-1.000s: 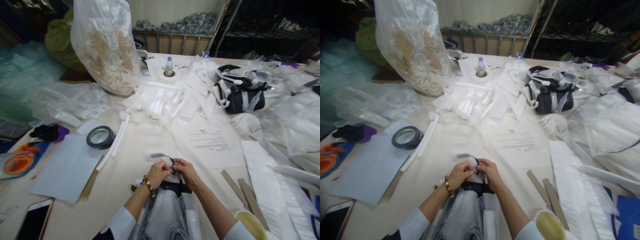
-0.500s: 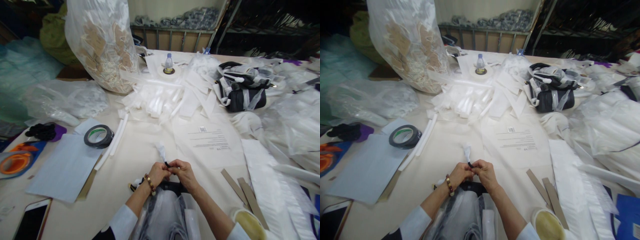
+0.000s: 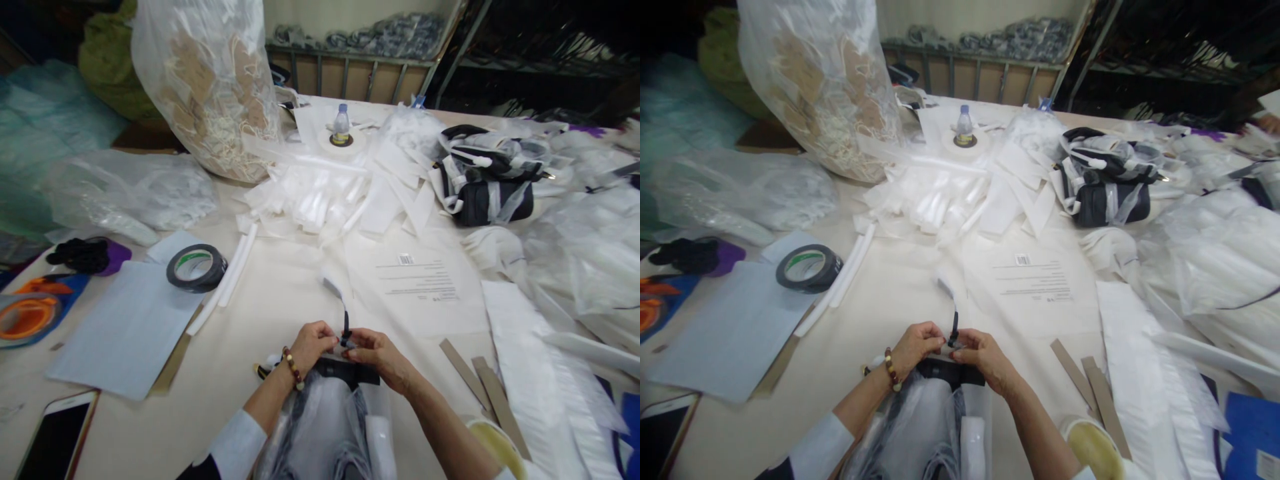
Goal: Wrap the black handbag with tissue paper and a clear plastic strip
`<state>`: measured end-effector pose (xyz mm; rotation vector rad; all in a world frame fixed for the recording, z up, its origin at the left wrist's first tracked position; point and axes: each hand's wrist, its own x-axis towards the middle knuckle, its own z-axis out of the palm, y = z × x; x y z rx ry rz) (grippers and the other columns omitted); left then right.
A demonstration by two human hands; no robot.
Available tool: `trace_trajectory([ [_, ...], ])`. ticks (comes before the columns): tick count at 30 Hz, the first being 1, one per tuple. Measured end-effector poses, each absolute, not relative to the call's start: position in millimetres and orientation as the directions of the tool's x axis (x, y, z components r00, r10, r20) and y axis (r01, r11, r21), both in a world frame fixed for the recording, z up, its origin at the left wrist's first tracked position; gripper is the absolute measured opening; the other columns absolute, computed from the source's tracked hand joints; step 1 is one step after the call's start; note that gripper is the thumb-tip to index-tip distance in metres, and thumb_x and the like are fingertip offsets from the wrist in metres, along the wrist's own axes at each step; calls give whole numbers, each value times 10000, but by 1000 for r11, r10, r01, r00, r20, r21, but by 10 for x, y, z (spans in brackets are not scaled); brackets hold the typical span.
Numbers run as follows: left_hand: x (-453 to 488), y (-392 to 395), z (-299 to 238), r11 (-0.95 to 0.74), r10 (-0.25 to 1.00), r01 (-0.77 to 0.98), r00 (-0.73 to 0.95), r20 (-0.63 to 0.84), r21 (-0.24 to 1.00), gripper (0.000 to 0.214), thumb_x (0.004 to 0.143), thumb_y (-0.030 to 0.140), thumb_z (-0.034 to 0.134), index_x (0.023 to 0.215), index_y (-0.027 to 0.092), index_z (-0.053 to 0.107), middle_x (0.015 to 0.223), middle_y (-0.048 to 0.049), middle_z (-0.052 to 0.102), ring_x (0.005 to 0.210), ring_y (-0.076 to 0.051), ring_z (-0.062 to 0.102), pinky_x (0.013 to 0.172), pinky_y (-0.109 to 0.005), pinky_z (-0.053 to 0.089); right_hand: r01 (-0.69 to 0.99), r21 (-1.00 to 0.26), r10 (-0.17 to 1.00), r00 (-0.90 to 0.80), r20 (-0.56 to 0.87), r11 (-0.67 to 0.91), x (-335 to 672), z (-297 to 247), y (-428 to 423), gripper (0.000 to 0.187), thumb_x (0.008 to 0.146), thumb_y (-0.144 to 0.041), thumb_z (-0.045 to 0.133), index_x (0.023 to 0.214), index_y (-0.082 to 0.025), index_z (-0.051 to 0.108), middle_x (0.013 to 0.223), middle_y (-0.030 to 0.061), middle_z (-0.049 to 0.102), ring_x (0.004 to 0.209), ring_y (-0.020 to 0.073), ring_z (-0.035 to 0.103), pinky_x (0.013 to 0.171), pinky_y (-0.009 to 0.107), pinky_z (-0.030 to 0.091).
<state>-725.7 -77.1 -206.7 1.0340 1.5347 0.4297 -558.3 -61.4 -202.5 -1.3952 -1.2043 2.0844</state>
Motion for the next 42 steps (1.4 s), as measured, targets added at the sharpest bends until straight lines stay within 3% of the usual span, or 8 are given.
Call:
trace_trajectory([
  [9,-7422,-866,-1902,222,816,827,133,-563,517,131,811,215,472,754,175,583,804,-72,611,870,-225,534,816,-338,363,607,-770,904,-194,-380,-194,-5547,-2032,-877,130,706,-283,493,641,-210,579,676,26,582,678,187,521,656,309,359],
  [14,-7512,-896,-1835,182,790,901,103,-604,393,216,867,241,399,827,165,598,826,-86,609,824,-215,556,738,-308,387,715,-696,914,-242,-326,-59,-5480,-1999,-968,185,789,-253,434,632,-209,521,575,1,553,567,160,515,545,266,354],
  [18,-7491,-876,-1866,179,778,907,107,-619,382,228,895,267,401,849,153,593,784,-39,605,763,-171,563,710,-292,402,713,-686,896,-389,-214,146,-5414,-2051,-937,197,810,-151,377,862,-178,565,788,48,640,713,167,581,649,278,439],
  [22,-7489,-875,-1905,187,781,903,103,-616,388,235,913,273,401,848,138,582,768,-17,596,746,-150,559,724,-302,416,658,-648,822,-563,-86,383,-5373,-2099,-889,389,745,-29,402,1078,-166,547,991,82,644,870,188,578,792,331,431],
  [27,-7491,-885,-1905,203,778,896,98,-620,395,228,916,256,406,819,137,574,723,0,579,694,-134,549,712,-297,424,620,-562,754,-657,8,547,-5390,-2118,-863,253,845,-72,376,951,-154,591,821,74,638,752,184,553,702,317,403],
  [35,-7528,-875,-1882,196,765,898,111,-634,393,254,912,235,375,804,136,583,720,-9,591,707,-144,564,716,-297,425,594,-511,688,-726,-7,621,-5354,-2026,-907,194,763,-13,438,694,-178,513,693,19,540,661,153,479,652,273,370],
  [39,-7553,-680,-1795,118,772,888,200,-603,445,171,806,228,521,929,151,611,946,-52,616,889,-158,566,789,-261,417,572,-503,658,-753,-11,647,-5317,-2002,-931,178,776,-25,438,719,-178,510,732,25,545,677,153,477,661,275,371],
  [42,-7391,-474,-1750,76,787,891,222,-576,447,275,817,349,526,991,151,607,1040,-84,600,983,-202,544,870,-341,404,567,-493,652,-758,1,660,-5314,-2012,-931,183,808,-41,413,745,-179,515,744,33,544,681,158,470,658,282,367],
])
